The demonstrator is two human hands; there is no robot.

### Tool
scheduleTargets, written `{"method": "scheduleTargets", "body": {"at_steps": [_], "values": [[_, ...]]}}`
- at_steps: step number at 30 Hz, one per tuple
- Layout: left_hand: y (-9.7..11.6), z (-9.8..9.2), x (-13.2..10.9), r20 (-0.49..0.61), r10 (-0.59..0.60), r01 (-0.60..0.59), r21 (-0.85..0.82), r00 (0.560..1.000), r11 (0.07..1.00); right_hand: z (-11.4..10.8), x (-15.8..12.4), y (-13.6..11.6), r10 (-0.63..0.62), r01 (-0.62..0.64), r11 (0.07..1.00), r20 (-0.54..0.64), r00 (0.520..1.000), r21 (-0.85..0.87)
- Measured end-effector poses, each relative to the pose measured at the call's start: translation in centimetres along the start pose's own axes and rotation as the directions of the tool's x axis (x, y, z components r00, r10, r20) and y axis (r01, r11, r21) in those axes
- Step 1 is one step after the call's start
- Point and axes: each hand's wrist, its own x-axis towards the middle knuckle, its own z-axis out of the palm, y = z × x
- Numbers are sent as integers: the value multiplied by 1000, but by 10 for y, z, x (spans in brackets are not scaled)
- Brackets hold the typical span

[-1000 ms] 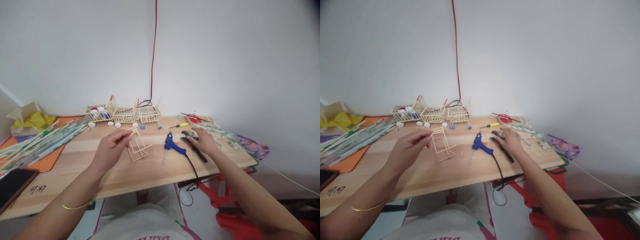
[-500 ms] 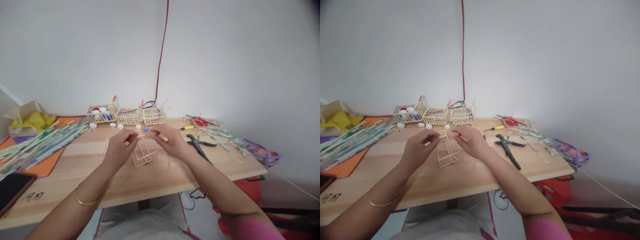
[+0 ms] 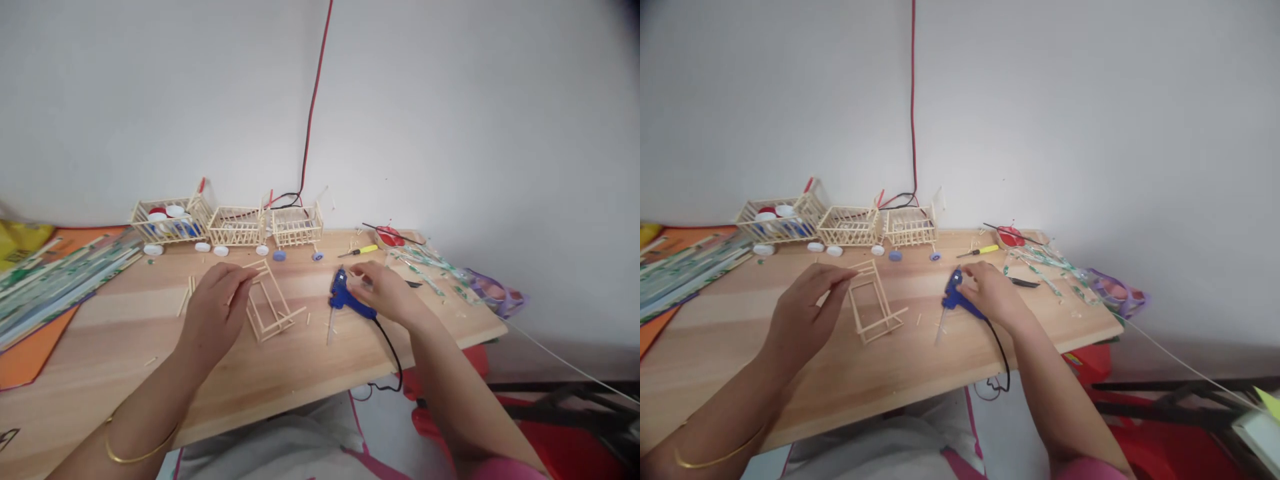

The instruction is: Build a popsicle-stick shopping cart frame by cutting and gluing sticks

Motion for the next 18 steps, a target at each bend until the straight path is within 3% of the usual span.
{"method": "scheduleTargets", "body": {"at_steps": [2, 4, 8, 10, 14, 18], "values": [[0, 1, 0, -12, -5, 5, 17, 1000, 1000, 5, -13, 13, 11, -10, 1000, 60, 998, -18], [2, 4, 0, -15, -26, 27, 35, 1000, 999, 9, -17, 11, -44, 43, 998, 12, 999, 47], [7, 10, 0, -11, -83, 84, 52, 996, 995, 8, 0, -27, -220, 250, 948, -162, 962, 198], [8, 12, 0, -6, -108, 108, 50, 994, 993, 6, 15, -54, -326, 367, 895, -192, 926, 252], [7, 11, -1, -21, -140, 141, 44, 990, 989, 11, 44, -93, -521, 537, 797, -137, 843, 276], [4, 9, -3, -39, -168, 169, 20, 985, 985, 26, 63, -102, -608, 600, 750, -65, 791, 279]]}}
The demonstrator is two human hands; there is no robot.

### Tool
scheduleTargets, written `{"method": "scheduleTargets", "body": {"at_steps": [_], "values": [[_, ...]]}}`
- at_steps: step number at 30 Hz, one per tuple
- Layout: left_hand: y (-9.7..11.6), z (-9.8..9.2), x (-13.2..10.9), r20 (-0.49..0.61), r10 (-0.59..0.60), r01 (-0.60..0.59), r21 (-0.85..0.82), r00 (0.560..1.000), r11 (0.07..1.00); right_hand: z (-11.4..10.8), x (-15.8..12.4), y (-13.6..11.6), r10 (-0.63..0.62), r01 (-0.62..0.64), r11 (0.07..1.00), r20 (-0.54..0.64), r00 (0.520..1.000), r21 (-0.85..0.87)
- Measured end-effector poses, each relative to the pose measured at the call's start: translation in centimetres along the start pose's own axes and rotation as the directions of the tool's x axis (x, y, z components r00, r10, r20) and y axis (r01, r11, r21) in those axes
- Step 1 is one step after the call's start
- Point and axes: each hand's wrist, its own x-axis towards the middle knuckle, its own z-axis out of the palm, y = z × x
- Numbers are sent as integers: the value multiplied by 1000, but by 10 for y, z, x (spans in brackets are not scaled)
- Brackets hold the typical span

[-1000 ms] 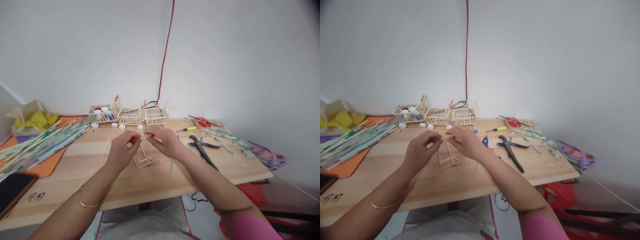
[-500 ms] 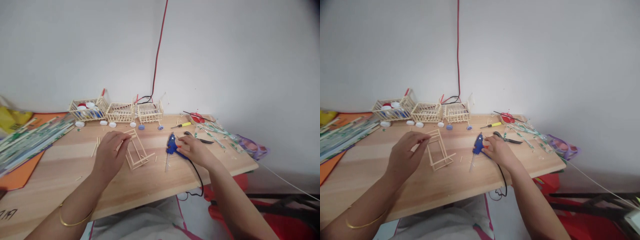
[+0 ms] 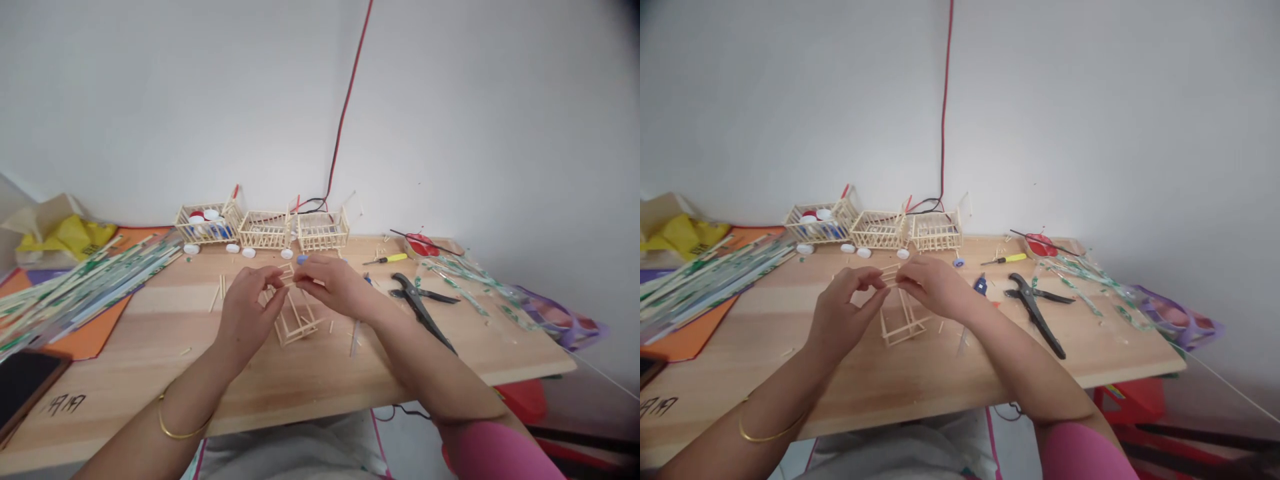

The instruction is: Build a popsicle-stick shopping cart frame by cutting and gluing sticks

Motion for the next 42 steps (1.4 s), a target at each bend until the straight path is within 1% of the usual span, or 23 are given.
{"method": "scheduleTargets", "body": {"at_steps": [2, 3, 4, 5, 6, 7, 8, 9, 11, 12, 15, 18, 20, 22, 25, 27, 29, 32, 35, 37, 39, 41, 42], "values": [[-1, -2, 1, -6, -39, 38, -23, 999, 999, 5, 3, 6, -14, 14, 1000, 18, 1000, 9], [-1, -4, 1, -13, -82, 81, -41, 997, 996, 7, 4, 8, -15, 15, 1000, 16, 1000, 8], [-2, -6, 2, -20, -149, 148, -70, 989, 987, 8, 5, 10, -14, 14, 1000, 10, 1000, 5], [-4, -8, 4, -17, -239, 236, -117, 971, 965, 9, 6, 11, -13, 13, 1000, 4, 1000, 4], [-6, -10, 5, 7, -343, 339, -183, 939, 923, 10, 7, 12, -10, 10, 1000, -6, 1000, 4], [-9, -12, 6, 57, -442, 441, -262, 895, 858, 11, 7, 12, -5, 5, 1000, -12, 1000, 6], [-12, -13, 8, 131, -520, 531, -338, 844, 777, 11, 8, 11, 4, -4, 1000, -13, 1000, 8], [-15, -14, 8, 216, -568, 603, -398, 794, 692, 12, 8, 11, 17, -17, 1000, -7, 1000, 11], [-21, -15, 10, 364, -590, 691, -454, 720, 563, 12, 9, 9, 41, -41, 999, 11, 999, 15], [-23, -16, 10, 420, -584, 717, -456, 695, 527, 12, 9, 8, 47, -48, 999, 24, 999, 19], [-25, -16, 11, 528, -570, 777, -398, 629, 488, 11, 10, 7, 59, -60, 998, 44, 997, 24], [-21, -15, 13, 609, -566, 826, -333, 556, 454, 11, 11, 7, 69, -71, 997, 55, 996, 22], [-18, -11, 13, 648, -555, 850, -338, 522, 404, 10, 12, 6, 77, -79, 997, 68, 995, 22], [-16, -6, 12, 670, -549, 866, -377, 499, 328, 10, 12, 6, 88, -90, 996, 81, 993, 19], [-15, 1, 10, 697, -541, 875, -448, 471, 185, 9, 13, 6, 92, -94, 995, 89, 992, 17], [-14, 4, 8, 708, -538, 871, -477, 457, 113, 10, 13, 5, 93, -96, 995, 87, 992, 23], [-12, 6, 7, 698, -553, 865, -495, 455, 86, 10, 13, 4, 107, -110, 994, 85, 991, 30], [-8, 7, 7, 669, -579, 853, -514, 466, 94, 9, 13, 3, 137, -142, 989, 83, 987, 52], [-7, 8, 6, 654, -585, 841, -533, 480, 94, 5, 11, 4, 216, -223, 966, 67, 974, 129], [-6, 8, 6, 655, -581, 836, -542, 484, 86, 1, 7, 8, 324, -328, 930, 53, 945, 165], [-6, 8, 5, 664, -569, 835, -544, 484, 75, -1, 4, 12, 443, -450, 872, 78, 893, 191], [-6, 7, 4, 677, -554, 835, -547, 485, 62, 0, 0, 16, 520, -545, 805, 163, 838, 234], [-6, 7, 4, 681, -548, 834, -549, 485, 56, 1, -1, 17, 533, -574, 775, 215, 818, 262]]}}
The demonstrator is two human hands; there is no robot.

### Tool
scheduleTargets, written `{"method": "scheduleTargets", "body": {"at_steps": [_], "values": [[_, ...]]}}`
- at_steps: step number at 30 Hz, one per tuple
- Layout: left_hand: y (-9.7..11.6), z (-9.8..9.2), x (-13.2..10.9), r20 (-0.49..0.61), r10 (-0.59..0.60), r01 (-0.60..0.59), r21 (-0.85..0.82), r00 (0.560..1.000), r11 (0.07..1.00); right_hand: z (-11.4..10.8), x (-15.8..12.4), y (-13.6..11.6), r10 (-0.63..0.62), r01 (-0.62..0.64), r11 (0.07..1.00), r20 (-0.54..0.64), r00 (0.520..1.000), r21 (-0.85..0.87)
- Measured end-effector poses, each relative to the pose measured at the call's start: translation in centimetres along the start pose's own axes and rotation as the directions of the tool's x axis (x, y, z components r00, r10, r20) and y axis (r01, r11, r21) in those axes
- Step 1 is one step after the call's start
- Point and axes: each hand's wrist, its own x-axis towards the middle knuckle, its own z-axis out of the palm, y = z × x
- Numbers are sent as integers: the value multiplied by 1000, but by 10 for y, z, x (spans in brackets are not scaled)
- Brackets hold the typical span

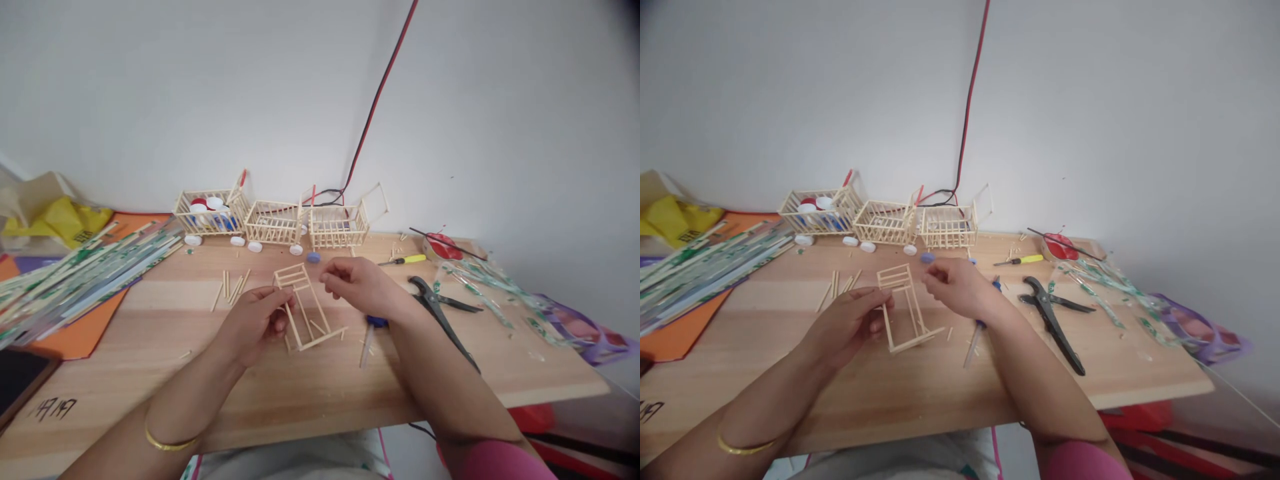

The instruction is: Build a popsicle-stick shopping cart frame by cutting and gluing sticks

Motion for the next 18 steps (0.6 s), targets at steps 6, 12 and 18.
{"method": "scheduleTargets", "body": {"at_steps": [6, 12, 18], "values": [[-1, 1, 1, 4, 0, 0, -3, 1000, 1000, 10, 3, 0, 43, -60, 986, 114, 993, 156], [1, 2, 0, 1, -4, 4, -1, 1000, 1000, 13, 4, -3, 64, -79, 983, 91, 994, 167], [3, 2, -1, -8, -19, 19, -17, 1000, 1000, 19, 10, 6, 101, -144, 942, 151, 983, 303]]}}
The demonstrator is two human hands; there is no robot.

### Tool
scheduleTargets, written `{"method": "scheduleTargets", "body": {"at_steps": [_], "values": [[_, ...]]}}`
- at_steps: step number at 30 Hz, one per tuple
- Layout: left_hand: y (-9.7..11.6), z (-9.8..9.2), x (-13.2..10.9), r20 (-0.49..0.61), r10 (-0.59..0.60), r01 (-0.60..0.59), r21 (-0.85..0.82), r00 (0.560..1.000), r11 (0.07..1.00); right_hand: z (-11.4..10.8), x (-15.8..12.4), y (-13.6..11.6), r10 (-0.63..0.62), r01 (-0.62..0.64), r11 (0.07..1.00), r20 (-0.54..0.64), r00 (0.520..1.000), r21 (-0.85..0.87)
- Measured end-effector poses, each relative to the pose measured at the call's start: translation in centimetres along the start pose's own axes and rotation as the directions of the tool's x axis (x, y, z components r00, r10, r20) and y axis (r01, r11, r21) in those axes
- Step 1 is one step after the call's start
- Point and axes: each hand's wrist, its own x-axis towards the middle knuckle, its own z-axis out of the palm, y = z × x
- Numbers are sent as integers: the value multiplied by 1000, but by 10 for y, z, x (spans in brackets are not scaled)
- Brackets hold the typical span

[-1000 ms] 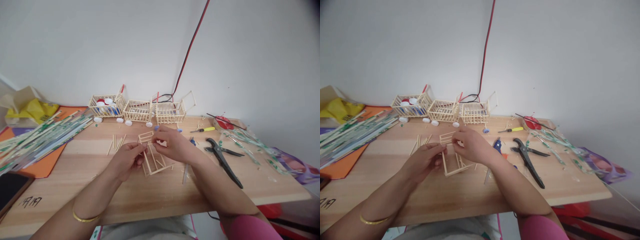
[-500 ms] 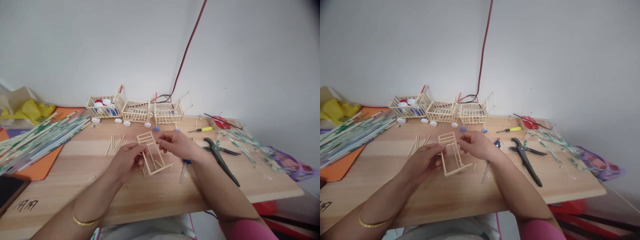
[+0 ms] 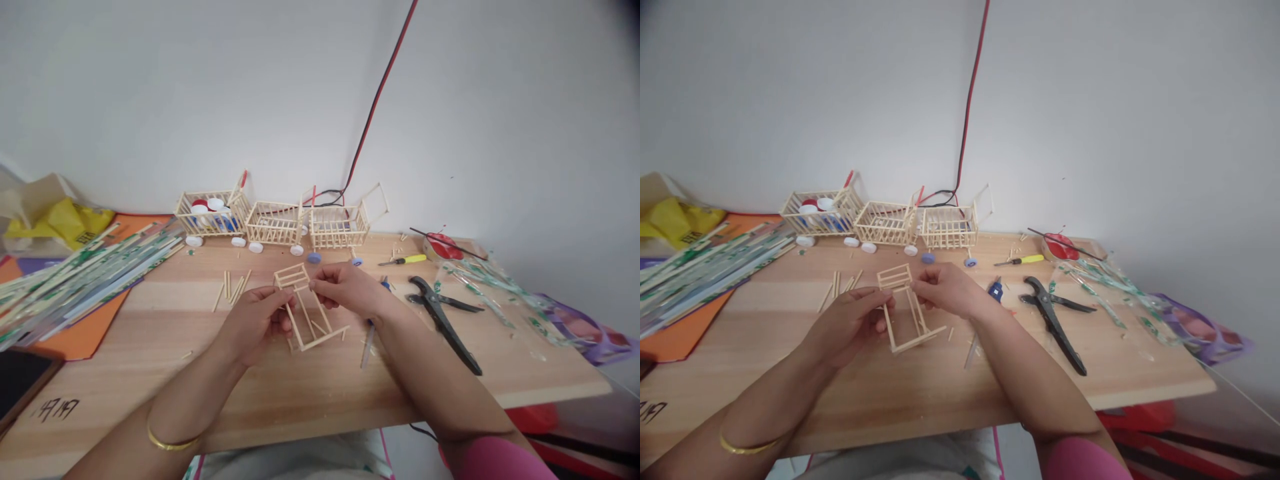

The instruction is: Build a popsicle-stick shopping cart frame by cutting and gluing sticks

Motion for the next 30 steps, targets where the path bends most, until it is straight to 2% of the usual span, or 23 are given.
{"method": "scheduleTargets", "body": {"at_steps": [6, 13, 23, 30], "values": [[-2, -2, 2, 33, -4, 4, 2, 999, 1000, 3, 7, 8, 26, -43, 978, 85, 996, 204], [1, -4, 1, 49, -19, 19, -9, 999, 1000, 13, 12, 9, 101, -119, 915, 66, 993, 387], [1, -8, 3, 109, -68, 77, -83, 992, 994, 15, 13, 8, 81, -79, 936, 10, 997, 343], [3, -6, 2, 56, -85, 90, -85, 995, 992, 15, 11, 3, 76, -75, 947, 11, 997, 313]]}}
